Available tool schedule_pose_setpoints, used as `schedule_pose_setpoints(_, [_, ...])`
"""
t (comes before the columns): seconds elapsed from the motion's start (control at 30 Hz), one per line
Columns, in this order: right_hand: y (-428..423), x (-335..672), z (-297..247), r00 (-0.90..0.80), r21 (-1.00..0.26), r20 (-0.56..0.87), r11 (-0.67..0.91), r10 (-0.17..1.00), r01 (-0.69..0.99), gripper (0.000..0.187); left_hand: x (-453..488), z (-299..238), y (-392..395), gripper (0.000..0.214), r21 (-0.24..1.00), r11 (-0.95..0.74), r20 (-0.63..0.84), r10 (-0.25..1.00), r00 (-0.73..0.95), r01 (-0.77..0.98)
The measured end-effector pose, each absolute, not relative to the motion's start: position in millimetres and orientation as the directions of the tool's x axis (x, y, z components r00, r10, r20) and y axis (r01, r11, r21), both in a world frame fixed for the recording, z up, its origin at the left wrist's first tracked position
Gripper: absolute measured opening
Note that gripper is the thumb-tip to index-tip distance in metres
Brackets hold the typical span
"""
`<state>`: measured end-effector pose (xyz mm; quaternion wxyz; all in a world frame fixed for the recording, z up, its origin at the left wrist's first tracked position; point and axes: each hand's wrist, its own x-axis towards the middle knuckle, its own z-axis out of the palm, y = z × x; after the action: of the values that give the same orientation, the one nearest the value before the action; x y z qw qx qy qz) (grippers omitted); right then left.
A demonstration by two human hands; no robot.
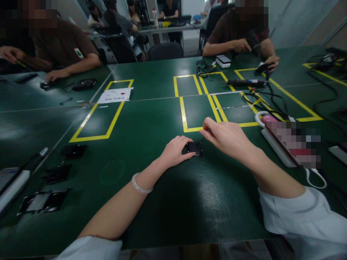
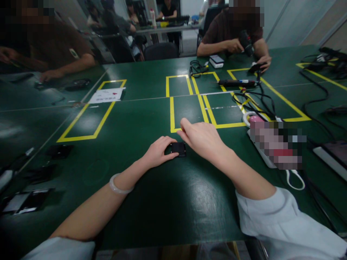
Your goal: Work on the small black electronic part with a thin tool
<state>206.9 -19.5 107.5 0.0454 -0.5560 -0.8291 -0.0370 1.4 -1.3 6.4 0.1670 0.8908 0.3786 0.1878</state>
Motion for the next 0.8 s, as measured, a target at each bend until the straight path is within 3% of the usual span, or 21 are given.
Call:
schedule_pose_setpoints(0.3, [-19.6,208.2,106.1,-0.393,-0.059,0.153,0.405,0.907,0.912,0.023,1.5,8.2,-1.7,0.035,0.436,-0.657,0.203,0.737,0.645,0.614])
schedule_pose_setpoints(0.53, [-19.3,207.4,107.4,-0.376,0.027,0.113,0.375,0.92,0.927,0.027,1.1,6.4,-1.4,0.037,0.442,-0.66,0.217,0.735,0.642,0.607])
schedule_pose_setpoints(0.8, [-19.2,208.5,106.2,-0.393,-0.023,0.155,0.401,0.907,0.916,0.025,1.4,7.3,-1.5,0.036,0.441,-0.654,0.203,0.739,0.642,0.614])
